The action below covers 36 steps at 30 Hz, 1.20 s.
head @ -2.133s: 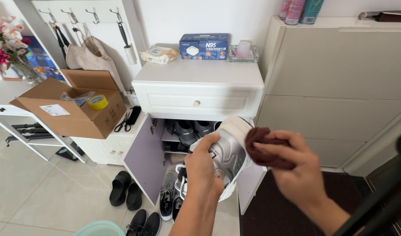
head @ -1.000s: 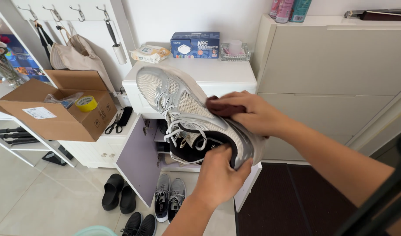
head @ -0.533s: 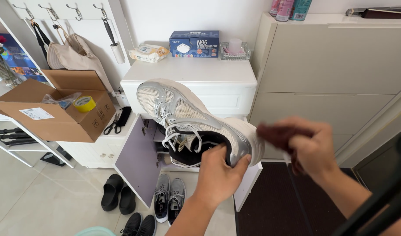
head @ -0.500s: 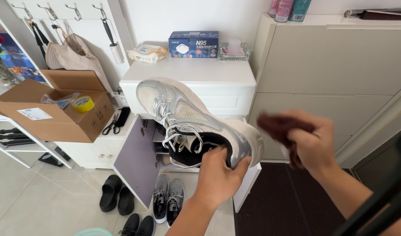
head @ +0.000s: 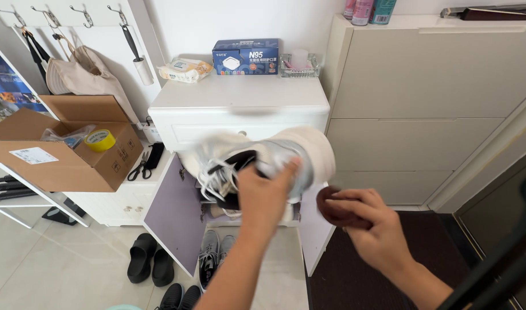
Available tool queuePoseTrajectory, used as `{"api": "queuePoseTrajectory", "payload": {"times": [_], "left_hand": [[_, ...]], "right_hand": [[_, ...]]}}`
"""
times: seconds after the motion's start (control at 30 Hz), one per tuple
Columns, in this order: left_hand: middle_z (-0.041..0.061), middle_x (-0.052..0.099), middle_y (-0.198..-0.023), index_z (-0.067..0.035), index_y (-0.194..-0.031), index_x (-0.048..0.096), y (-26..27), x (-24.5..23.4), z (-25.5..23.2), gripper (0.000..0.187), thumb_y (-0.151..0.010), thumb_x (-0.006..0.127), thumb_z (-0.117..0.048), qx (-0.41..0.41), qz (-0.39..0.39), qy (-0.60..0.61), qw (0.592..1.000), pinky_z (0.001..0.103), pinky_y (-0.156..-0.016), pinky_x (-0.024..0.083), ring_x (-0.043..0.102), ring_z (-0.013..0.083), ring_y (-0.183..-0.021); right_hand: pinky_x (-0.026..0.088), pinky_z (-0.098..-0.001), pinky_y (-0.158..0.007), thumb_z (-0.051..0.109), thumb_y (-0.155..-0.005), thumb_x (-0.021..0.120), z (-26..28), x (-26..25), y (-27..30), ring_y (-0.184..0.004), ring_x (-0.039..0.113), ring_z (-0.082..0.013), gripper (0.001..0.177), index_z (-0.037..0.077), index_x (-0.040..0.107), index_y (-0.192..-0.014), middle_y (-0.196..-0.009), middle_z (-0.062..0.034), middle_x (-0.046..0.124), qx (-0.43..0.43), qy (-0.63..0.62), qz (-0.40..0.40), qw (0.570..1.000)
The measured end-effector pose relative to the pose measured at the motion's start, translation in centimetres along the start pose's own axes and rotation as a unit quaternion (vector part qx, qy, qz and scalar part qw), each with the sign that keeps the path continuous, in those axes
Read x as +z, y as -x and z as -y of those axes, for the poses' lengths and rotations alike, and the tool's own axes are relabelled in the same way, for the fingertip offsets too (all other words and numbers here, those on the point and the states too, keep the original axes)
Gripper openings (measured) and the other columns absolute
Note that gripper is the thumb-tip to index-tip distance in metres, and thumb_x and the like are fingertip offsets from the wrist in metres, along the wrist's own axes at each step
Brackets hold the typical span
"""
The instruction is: The person wipes the exterior of two pairs of sneakers with a brown cloth, handling them one at a time. After cleaning, the shoes are placed on a mat near the door.
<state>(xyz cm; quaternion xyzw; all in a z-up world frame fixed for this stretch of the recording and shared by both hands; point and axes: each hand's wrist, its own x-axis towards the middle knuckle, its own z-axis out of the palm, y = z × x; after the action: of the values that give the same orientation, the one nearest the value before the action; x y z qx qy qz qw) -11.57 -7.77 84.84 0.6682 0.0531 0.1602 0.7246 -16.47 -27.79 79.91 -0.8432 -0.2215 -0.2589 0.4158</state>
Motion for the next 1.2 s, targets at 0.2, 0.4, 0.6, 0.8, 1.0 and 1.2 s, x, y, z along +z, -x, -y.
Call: {"api": "queuePoseTrajectory", "payload": {"times": [0.2,0.4,0.6,0.8,1.0,1.2], "left_hand": [[0.017,0.069,-0.113,0.008,-0.117,0.061,-2.3,-2.3,-1.3,0.046,-0.090,0.071,-0.027,-0.184,0.007,0.404,0.896,0.045,-0.084,0.060,0.071,0.0284,-0.098],[0.018,0.065,-0.121,0.008,-0.126,0.058,-1.8,-1.0,-2.7,0.054,-0.093,0.065,-0.034,-0.213,-0.059,0.440,0.870,0.049,-0.091,0.057,0.067,0.0322,-0.107],[0.015,0.064,-0.129,-0.005,-0.132,0.058,-2.5,-4.5,-4.2,0.047,-0.098,0.052,-0.037,-0.255,-0.074,0.508,0.819,0.056,-0.103,0.049,0.063,0.0359,-0.120],[0.016,0.060,-0.141,-0.007,-0.136,0.057,-4.8,-7.6,-5.9,0.050,-0.101,0.043,-0.041,-0.205,-0.025,0.568,0.797,0.062,-0.110,0.042,0.058,0.0383,-0.128],[0.016,0.061,-0.140,-0.008,-0.137,0.057,-4.0,-8.2,-6.2,0.053,-0.101,0.042,-0.043,-0.206,-0.017,0.579,0.788,0.062,-0.110,0.041,0.058,0.0377,-0.129],[0.018,0.062,-0.141,-0.006,-0.138,0.058,-2.1,-8.0,-5.9,0.057,-0.103,0.040,-0.047,-0.243,-0.058,0.616,0.747,0.058,-0.109,0.046,0.059,0.0395,-0.129]], "right_hand": [[0.057,-0.0318,-0.066,-0.010,-0.092,0.049,2.3,-2.8,-6.1,-0.078,0.067,-0.0244,0.048,0.001,0.069,-0.133,-0.123,-0.0189,0.070,0.138,-0.206,-0.157,0.956],[0.043,-0.0451,-0.111,-0.012,-0.078,0.066,5.4,3.3,-8.8,-0.124,0.051,-0.0361,0.059,0.008,0.069,-0.133,-0.135,-0.0148,0.058,-0.166,0.123,-0.163,0.965],[0.045,-0.0418,-0.107,-0.015,-0.069,0.062,1.8,6.7,-1.2,-0.121,0.053,-0.0329,0.063,0.010,0.072,-0.125,-0.125,-0.0125,0.060,-0.097,0.125,-0.115,0.981],[0.059,-0.0299,-0.085,-0.019,-0.074,0.050,0.2,5.9,3.1,-0.097,0.077,-0.0214,0.050,0.000,0.076,-0.113,-0.120,-0.0118,0.066,0.191,-0.078,-0.088,0.974],[0.056,-0.0295,-0.073,-0.008,-0.092,0.057,6.0,2.8,-4.9,-0.092,0.068,-0.0214,0.037,-0.001,0.067,-0.127,-0.135,-0.0135,0.057,0.127,-0.141,-0.250,0.950],[0.046,-0.0425,-0.110,-0.010,-0.080,0.065,9.8,8.1,-7.2,-0.128,0.054,-0.0369,0.060,0.008,0.064,-0.138,-0.140,-0.0186,0.054,-0.144,0.025,-0.155,0.977]]}}
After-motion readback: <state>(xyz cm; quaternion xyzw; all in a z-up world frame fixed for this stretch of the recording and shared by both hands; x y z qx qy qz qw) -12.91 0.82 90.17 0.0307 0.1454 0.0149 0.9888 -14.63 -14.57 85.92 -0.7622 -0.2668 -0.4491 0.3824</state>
